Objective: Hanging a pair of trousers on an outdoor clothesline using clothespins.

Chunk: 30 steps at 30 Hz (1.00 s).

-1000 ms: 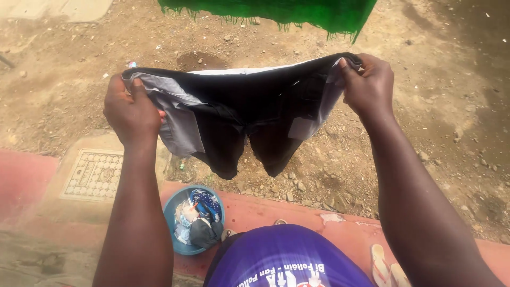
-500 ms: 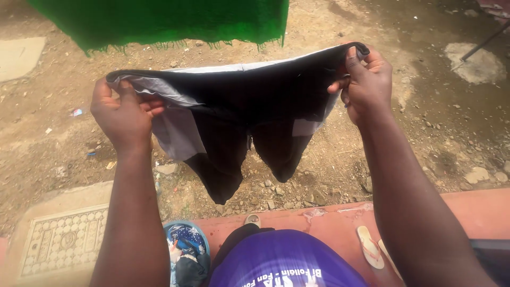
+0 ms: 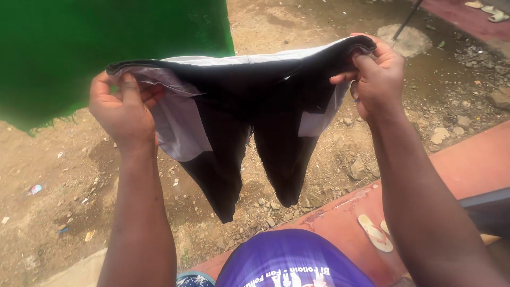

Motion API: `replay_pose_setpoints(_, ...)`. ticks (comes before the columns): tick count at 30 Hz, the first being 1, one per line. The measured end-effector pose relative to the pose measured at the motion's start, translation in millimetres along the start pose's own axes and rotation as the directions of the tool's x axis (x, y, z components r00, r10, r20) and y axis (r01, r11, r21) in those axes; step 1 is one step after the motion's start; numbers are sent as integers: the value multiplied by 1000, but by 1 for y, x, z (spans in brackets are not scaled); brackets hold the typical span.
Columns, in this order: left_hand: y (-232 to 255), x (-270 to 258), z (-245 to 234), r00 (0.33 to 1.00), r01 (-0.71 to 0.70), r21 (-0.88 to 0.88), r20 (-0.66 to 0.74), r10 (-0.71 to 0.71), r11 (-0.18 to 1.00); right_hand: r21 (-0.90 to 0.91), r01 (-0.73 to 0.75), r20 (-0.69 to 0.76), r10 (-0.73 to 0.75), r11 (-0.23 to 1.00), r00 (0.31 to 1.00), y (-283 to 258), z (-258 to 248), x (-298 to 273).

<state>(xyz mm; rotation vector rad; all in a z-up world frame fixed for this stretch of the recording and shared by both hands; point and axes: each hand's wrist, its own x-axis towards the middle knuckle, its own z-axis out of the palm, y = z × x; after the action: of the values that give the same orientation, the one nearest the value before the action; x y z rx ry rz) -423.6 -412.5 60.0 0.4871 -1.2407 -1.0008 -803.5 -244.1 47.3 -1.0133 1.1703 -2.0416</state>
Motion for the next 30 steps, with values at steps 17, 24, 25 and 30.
replay_pose_setpoints(17,-49,18,94,978,-31,-36,205,37,999,-138,200,-209,-226,970,951,-15,-76,-8)
replay_pose_setpoints(24,-87,4,149,950,-239,68,220,219,969,-94,186,-304,-206,978,930,-35,-140,7)
replay_pose_setpoints(25,-93,1,159,950,-240,63,222,221,969,-96,190,-306,-210,977,928,-40,-149,9)
replay_pose_setpoints(30,-109,-18,210,917,-388,286,215,336,876,-89,177,-297,-196,980,935,-58,-209,19)
